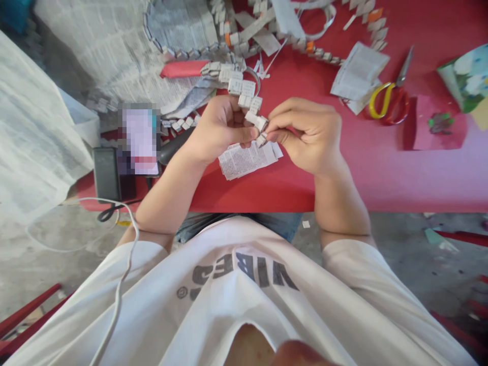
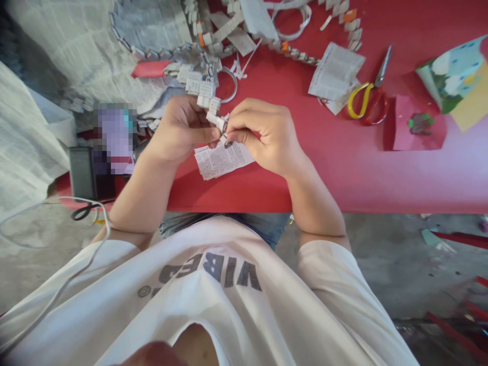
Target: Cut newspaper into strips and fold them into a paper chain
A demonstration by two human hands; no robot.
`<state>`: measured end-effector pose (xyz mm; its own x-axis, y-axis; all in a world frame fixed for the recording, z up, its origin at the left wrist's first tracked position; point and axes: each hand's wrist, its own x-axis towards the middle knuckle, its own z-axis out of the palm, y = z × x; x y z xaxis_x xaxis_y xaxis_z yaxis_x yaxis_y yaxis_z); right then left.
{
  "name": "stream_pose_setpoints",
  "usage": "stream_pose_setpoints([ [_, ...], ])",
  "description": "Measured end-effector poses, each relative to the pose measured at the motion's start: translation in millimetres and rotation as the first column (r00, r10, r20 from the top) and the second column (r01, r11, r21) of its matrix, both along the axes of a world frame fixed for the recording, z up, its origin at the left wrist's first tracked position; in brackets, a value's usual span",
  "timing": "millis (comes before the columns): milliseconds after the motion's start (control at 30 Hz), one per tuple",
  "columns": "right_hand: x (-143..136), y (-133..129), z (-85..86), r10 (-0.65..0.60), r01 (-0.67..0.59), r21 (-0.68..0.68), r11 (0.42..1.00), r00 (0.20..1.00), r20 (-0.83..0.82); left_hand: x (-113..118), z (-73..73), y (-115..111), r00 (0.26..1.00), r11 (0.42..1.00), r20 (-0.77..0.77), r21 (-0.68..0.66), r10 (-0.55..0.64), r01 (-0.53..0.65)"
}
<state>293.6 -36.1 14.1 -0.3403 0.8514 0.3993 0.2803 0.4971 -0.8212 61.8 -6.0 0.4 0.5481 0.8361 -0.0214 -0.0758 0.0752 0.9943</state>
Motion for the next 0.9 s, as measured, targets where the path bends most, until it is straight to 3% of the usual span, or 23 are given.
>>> stream_pose_setpoints([
  [200, -2, 2, -1.8, 0.026, -0.026, 0.066, 0.997, 1.0, 0.002, 5, -5.5, 0, 0.992, 1.0, 0.124, 0.002, 0.004, -0.004],
  [333, -6, 4, -6.3, 0.016, -0.011, 0.059, 0.998, 0.996, -0.085, 6, -4.2, -2, 0.981, 0.999, 0.192, -0.047, 0.033, -0.024],
  [500, -6, 6, -13.0, 0.041, -0.051, -0.06, 0.997, 0.988, -0.152, 3, 4.2, -5, 0.984, 0.986, 0.121, -0.12, 0.134, -0.119],
  [700, -8, 3, -8.6, 0.019, -0.014, 0.058, 0.998, 0.996, -0.084, -1, 2.6, -1, 0.986, 0.99, 0.139, -0.118, 0.095, -0.079],
  [900, -8, 0, -8.4, -0.014, 0.013, -0.008, 1.0, 0.999, -0.032, -2, -0.8, 1, 0.983, 0.99, 0.158, -0.117, 0.093, -0.075],
])
